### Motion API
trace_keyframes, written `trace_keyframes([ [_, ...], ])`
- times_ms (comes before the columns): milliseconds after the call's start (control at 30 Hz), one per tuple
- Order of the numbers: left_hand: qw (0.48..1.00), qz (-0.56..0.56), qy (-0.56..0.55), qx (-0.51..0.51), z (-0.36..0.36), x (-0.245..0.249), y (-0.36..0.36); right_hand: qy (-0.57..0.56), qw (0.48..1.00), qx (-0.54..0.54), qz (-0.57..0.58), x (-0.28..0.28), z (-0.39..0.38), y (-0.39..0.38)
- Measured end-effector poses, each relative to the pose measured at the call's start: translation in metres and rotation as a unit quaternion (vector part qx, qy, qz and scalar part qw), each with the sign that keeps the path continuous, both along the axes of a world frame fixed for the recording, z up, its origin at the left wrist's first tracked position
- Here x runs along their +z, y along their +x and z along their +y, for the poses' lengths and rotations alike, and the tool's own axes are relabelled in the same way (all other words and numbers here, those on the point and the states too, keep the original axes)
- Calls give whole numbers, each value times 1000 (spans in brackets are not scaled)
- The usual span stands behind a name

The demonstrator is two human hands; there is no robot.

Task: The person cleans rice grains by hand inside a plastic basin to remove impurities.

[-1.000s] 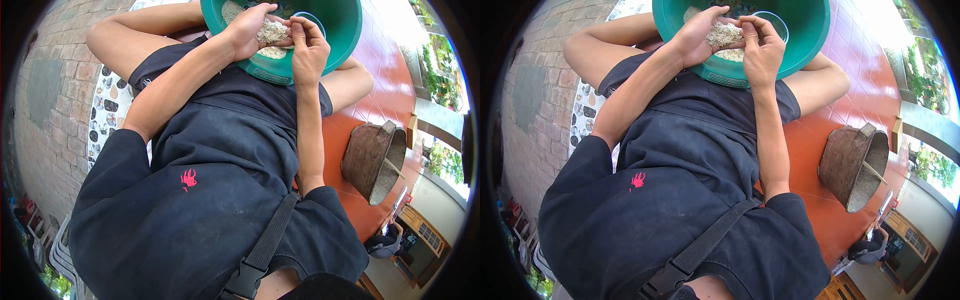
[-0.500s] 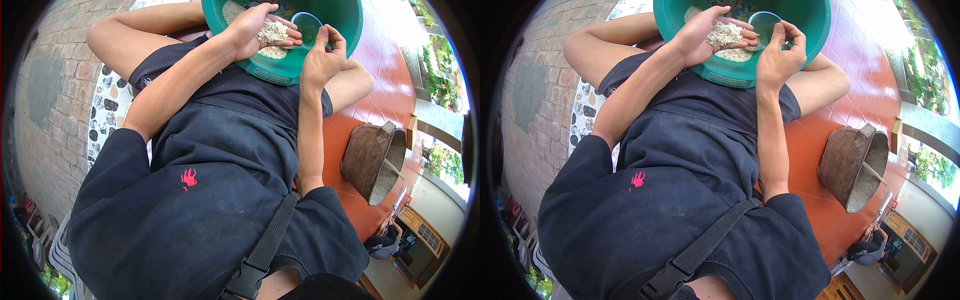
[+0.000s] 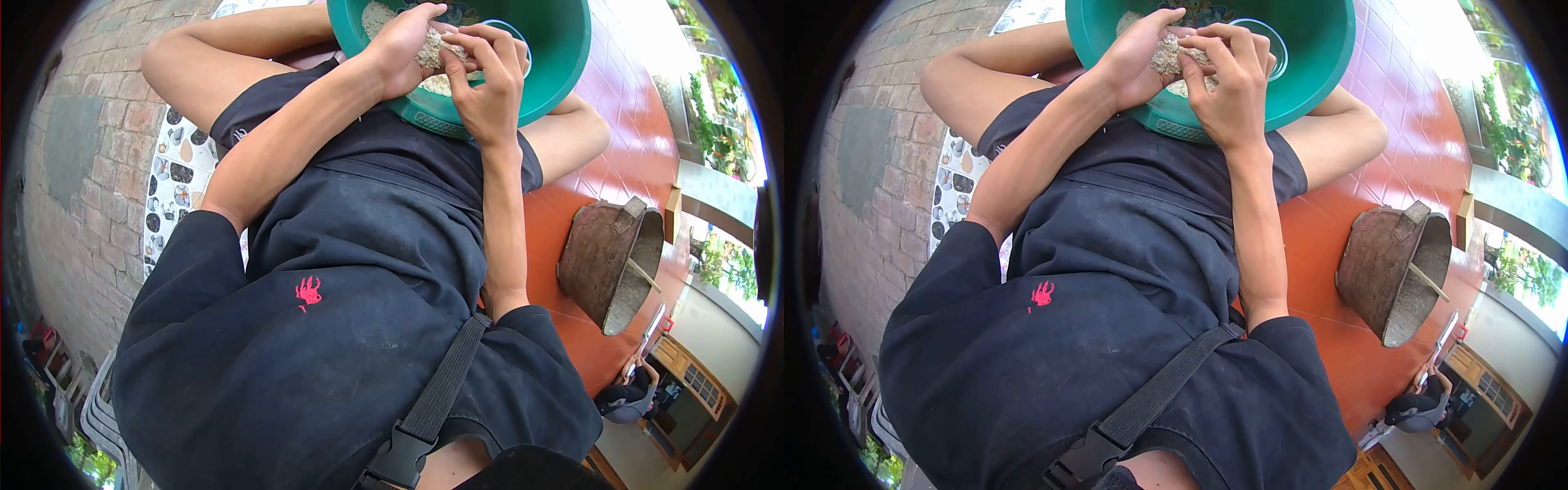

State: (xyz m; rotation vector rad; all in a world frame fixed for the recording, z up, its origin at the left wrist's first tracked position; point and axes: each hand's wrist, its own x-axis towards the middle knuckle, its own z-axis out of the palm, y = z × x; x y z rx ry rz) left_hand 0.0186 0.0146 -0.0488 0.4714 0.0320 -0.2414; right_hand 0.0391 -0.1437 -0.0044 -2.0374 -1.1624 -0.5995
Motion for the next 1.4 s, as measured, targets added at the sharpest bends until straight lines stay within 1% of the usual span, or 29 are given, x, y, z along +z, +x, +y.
trace_keyframes([
  [67, 997, -19, -65, -28, 5, -5, -1, -17, 1000, -9, -8, -2, -1, -1],
  [100, 997, -19, -66, -29, 4, -3, -1, -34, 999, -15, -16, -1, 0, -2],
  [133, 998, -6, -54, -23, 4, -2, -1, -34, 999, -15, -16, -1, 0, -3],
  [200, 999, 7, -43, -17, 2, 4, -2, -41, 997, -54, -34, -2, -1, -3],
  [267, 993, 104, 23, 56, -6, 13, -3, -47, 997, -53, -33, -4, -2, -2],
  [300, 993, 104, 23, 56, -7, 17, -4, -54, 997, -52, -32, -4, -2, -1],
  [367, 985, 141, 45, 85, -9, 23, -5, -51, 997, -52, -36, -5, 0, -2],
  [400, 985, 141, 45, 85, -8, 18, -4, -48, 997, -53, -39, -6, 1, -2],
  [433, 994, 93, 20, 59, -4, 9, -2, -48, 997, -53, -40, -5, 2, -1],
  [467, 998, 45, -5, 34, -2, 0, 1, -13, 998, -43, -34, -5, 3, -1],
  [500, 998, 46, -5, 35, -3, 3, 0, 23, 999, -33, -27, -4, 4, 0],
  [533, 997, 57, 17, 46, -5, 6, -1, 22, 999, -32, -26, -3, 5, -1],
  [567, 995, 67, 38, 58, -6, 9, -1, 45, 999, -17, -20, -1, 5, -1],
  [633, 995, 75, 42, 53, -7, 16, -2, 68, 998, -2, -14, 1, 4, -3],
  [700, 994, 83, 47, 48, -7, 16, -1, 86, 996, 8, 27, 1, 3, -5],
  [733, 995, 71, 47, 46, -7, 13, -1, 86, 996, 8, 26, 2, 4, -7],
  [800, 996, 60, 48, 44, -6, 14, -2, 164, 972, 25, 168, 1, 5, -11],
  [867, 994, 83, 55, 49, -8, 20, -3, 174, 972, 26, 155, -3, 3, -5],
  [933, 994, 77, 64, 51, -8, 15, -3, 184, 972, 26, 142, -6, 2, -2],
  [1000, 993, 71, 72, 54, -8, 15, -3, 233, 951, 25, 201, -6, 3, -3],
  [1033, 995, 70, 61, 46, -8, 16, -3, 233, 951, 25, 201, -5, 4, -5],
  [1100, 996, 68, 50, 39, -9, 20, -5, 310, 908, 41, 279, -1, 6, -9],
  [1133, 995, 80, 56, 33, -8, 24, -6, 310, 908, 42, 279, -1, 5, -7],
  [1167, 993, 92, 62, 27, -8, 27, -7, 251, 949, -61, 182, -1, 2, -4],
  [1200, 993, 92, 62, 27, -8, 28, -7, 186, 965, -163, 82, -1, -1, -1],
  [1233, 992, 98, 71, 32, -9, 29, -7, 186, 966, -163, 82, -1, -4, 1],
  [1300, 990, 105, 81, 38, -9, 34, -9, 157, 956, -247, 32, 0, -7, 4],
  [1367, 988, 124, 85, 38, -10, 43, -12, 169, 953, -246, 47, 1, -5, 2],
  [1400, 988, 124, 85, 37, -10, 41, -11, 210, 953, -208, 64, 3, -1, 0],
])
